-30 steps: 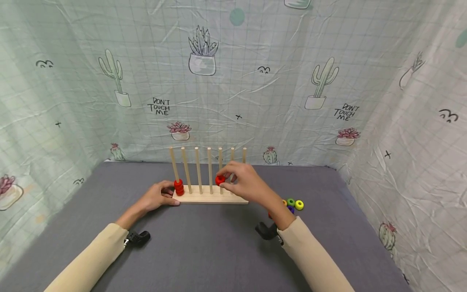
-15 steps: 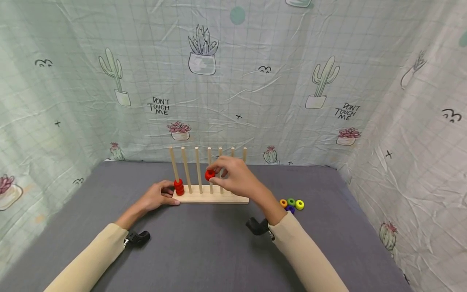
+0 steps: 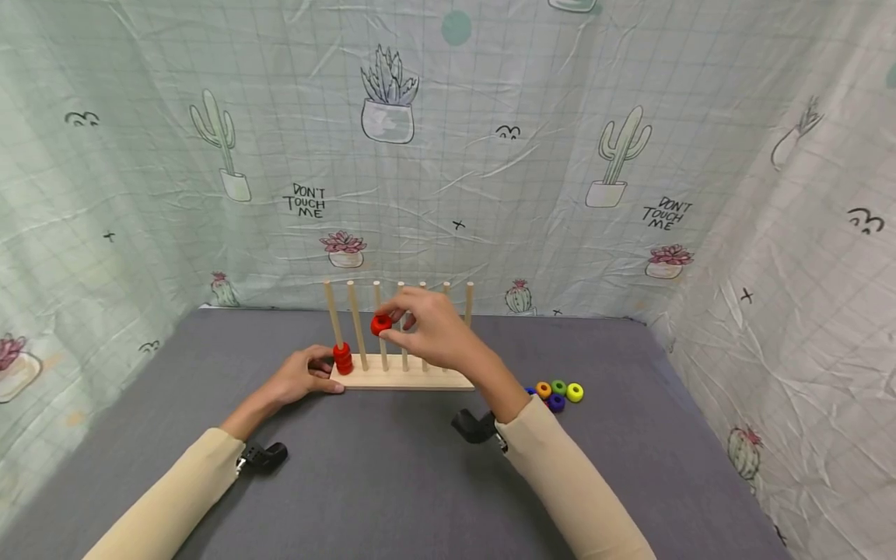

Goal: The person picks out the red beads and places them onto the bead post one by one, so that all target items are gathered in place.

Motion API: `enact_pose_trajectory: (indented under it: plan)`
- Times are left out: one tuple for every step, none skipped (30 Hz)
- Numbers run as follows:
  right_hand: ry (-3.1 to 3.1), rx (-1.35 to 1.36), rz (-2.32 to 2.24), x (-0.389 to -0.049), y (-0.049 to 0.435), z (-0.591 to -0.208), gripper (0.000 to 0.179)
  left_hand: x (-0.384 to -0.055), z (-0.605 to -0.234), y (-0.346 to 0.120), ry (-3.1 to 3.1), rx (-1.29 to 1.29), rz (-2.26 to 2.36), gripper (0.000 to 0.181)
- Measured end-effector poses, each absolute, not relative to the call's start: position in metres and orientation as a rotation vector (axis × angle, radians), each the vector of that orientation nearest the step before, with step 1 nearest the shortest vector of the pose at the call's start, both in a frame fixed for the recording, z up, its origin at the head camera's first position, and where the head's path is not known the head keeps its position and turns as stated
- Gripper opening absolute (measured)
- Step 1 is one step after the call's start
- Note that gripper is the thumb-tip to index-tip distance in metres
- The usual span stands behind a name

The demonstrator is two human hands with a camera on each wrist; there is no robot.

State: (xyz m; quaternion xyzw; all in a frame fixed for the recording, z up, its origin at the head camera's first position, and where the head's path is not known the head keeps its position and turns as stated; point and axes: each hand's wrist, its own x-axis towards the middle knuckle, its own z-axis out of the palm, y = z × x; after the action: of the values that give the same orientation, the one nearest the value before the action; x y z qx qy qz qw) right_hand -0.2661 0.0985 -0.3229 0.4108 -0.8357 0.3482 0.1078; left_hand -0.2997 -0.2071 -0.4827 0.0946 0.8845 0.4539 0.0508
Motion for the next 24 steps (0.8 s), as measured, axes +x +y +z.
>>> enact_pose_trajectory:
  plan:
    - [-2.459,1.208,1.024,-0.266,0.096,-0.322,0.026,-0.3,-0.482,-0.207,2.694,0.293,1.381,0.076]
    - [-2.459,1.208,1.018,-0.267,0.094,-0.321,0.025,-0.3,-0.482,-0.207,2.697,0.299,1.379,0.075]
    - [-2.456,1.21,1.015,-0.268,0.092,-0.32,0.025,-0.3,-0.482,-0.207,2.7,0.303,1.377,0.075]
    - [-2.454,1.211,1.01,-0.268,0.089,-0.319,0.024,-0.3,-0.482,-0.207,2.701,0.306,1.376,0.075]
    - [-2.452,1.211,1.008,-0.269,0.087,-0.318,0.024,-0.3,-0.482,-0.207,2.699,0.307,1.378,0.074]
    - [-2.451,1.211,1.003,-0.269,0.085,-0.317,0.024,-0.301,-0.482,-0.208,2.698,0.305,1.381,0.074]
    - [-2.447,1.216,1.008,-0.269,0.082,-0.316,0.024,-0.301,-0.482,-0.208,2.696,0.303,1.383,0.074]
    - [-2.446,1.218,1.008,-0.27,0.08,-0.314,0.024,-0.301,-0.482,-0.208,2.695,0.301,1.385,0.074]
    - [-2.446,1.218,1.011,-0.271,0.078,-0.313,0.024,-0.301,-0.483,-0.208,2.692,0.299,1.39,0.074]
    - [-2.448,1.217,1.009,-0.27,0.075,-0.312,0.024,-0.301,-0.483,-0.208,2.69,0.299,1.392,0.074]
    - [-2.449,1.217,1.007,-0.271,0.073,-0.31,0.024,-0.301,-0.483,-0.208,2.688,0.298,1.395,0.074]
    - [-2.45,1.217,1.005,-0.271,0.071,-0.309,0.025,-0.301,-0.483,-0.208,2.688,0.3,1.395,0.073]
    - [-2.451,1.214,0.999,-0.272,0.069,-0.307,0.025,-0.301,-0.483,-0.208,2.687,0.302,1.396,0.073]
    - [-2.455,1.208,0.99,-0.273,0.068,-0.306,0.025,-0.301,-0.483,-0.208,2.687,0.303,1.396,0.073]
    - [-2.457,1.209,0.991,-0.274,0.066,-0.305,0.025,-0.301,-0.483,-0.208,2.687,0.305,1.396,0.073]
    - [-2.458,1.208,0.984,-0.274,0.064,-0.304,0.025,-0.301,-0.483,-0.209,2.686,0.305,1.396,0.073]
    - [-2.461,1.206,0.982,-0.275,0.062,-0.302,0.025,-0.301,-0.482,-0.209,2.686,0.304,1.396,0.072]
    - [-2.465,1.202,0.98,-0.276,0.061,-0.301,0.025,-0.301,-0.482,-0.209,2.684,0.302,1.397,0.072]
    - [-2.467,1.202,0.978,-0.276,0.059,-0.3,0.025,-0.301,-0.482,-0.209,2.685,0.301,1.395,0.072]
    - [-2.47,1.203,0.981,-0.277,0.057,-0.299,0.025,-0.301,-0.481,-0.209,2.685,0.299,1.393,0.072]
    - [-2.474,1.199,0.98,-0.278,0.055,-0.297,0.025,-0.301,-0.481,-0.209,2.686,0.297,1.388,0.072]
    - [-2.479,1.194,0.981,-0.278,0.054,-0.296,0.025,-0.301,-0.481,-0.209,2.688,0.295,1.383,0.072]
    - [-2.479,1.193,0.993,-0.279,0.052,-0.295,0.025,-0.301,-0.48,-0.209,2.691,0.295,1.376,0.072]
    - [-2.48,1.189,0.999,-0.281,0.05,-0.294,0.025,-0.301,-0.48,-0.209,2.693,0.296,1.372,0.072]
